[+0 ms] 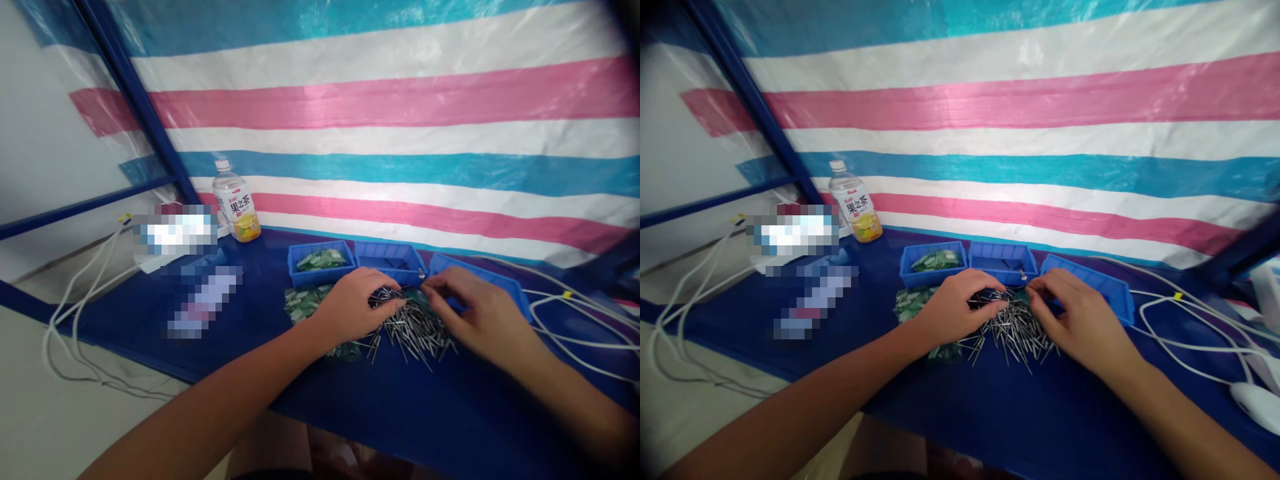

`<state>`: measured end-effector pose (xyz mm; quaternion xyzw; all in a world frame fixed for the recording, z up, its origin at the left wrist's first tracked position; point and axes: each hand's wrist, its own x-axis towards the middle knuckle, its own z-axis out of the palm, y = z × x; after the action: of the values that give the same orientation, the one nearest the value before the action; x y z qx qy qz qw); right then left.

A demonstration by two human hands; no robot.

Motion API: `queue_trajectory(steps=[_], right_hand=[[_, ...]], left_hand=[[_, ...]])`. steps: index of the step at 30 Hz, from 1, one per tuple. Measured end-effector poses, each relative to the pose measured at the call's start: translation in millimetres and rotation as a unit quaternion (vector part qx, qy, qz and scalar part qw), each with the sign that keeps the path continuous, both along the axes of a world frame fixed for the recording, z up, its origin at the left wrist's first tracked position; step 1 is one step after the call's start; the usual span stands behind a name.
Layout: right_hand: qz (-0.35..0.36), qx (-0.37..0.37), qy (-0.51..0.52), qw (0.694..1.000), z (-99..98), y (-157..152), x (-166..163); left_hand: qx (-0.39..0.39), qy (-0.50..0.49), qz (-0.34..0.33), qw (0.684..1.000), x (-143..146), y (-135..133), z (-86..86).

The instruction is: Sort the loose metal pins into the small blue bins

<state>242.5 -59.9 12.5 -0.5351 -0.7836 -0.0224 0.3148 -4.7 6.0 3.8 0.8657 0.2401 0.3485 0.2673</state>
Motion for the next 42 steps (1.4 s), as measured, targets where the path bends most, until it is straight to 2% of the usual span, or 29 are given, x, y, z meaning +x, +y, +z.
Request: queue_trajectory(steps=[4,8,12,18,22,25,29,32,36,42], right_hand=[[-0.085,0.079,-0.08,0.99,4.8,8.7,24.2],[-0.121,0.086,-0.15,0.977,-3.6,17.2,51.2],[-0.126,0.085,-0.183,0.971,-14.7,21.4,70.1],[-0.149,0.07,-0.191,0.968,-13.2,20.6,67.5],[-0.118,0.08,-0.141,0.98,-2.6,15.5,44.1],[-0.042,0.077,-0.093,0.992,3.0,9.1,21.2],[0.032,0.044,-0.067,0.996,-1.1,2.4,-0.4],[0.069,0.02,-0.062,0.996,-8.3,1.0,-7.4],[0.086,0.01,-0.05,0.995,-11.9,1.4,-10.7],[0.084,0.032,-0.035,0.995,-8.7,1.8,-12.0]], left_hand=[[0.041,0.088,-0.024,0.995,0.1,2.0,-8.6],[0.066,0.129,-0.037,0.989,-0.1,4.0,-14.5],[0.068,0.147,-0.015,0.987,-1.4,6.6,-16.2],[0.069,0.145,-0.009,0.987,-1.0,7.7,-16.9],[0.06,0.126,-0.004,0.99,0.0,7.9,-16.5],[0.061,0.12,-0.004,0.991,0.2,8.0,-15.9],[0.074,0.117,-0.002,0.99,-0.4,6.7,-14.2],[0.087,0.118,-0.027,0.989,-0.7,5.3,-12.7],[0.109,0.144,-0.045,0.982,-0.2,6.0,-14.0],[0.096,0.123,-0.008,0.988,2.0,7.5,-15.8]])
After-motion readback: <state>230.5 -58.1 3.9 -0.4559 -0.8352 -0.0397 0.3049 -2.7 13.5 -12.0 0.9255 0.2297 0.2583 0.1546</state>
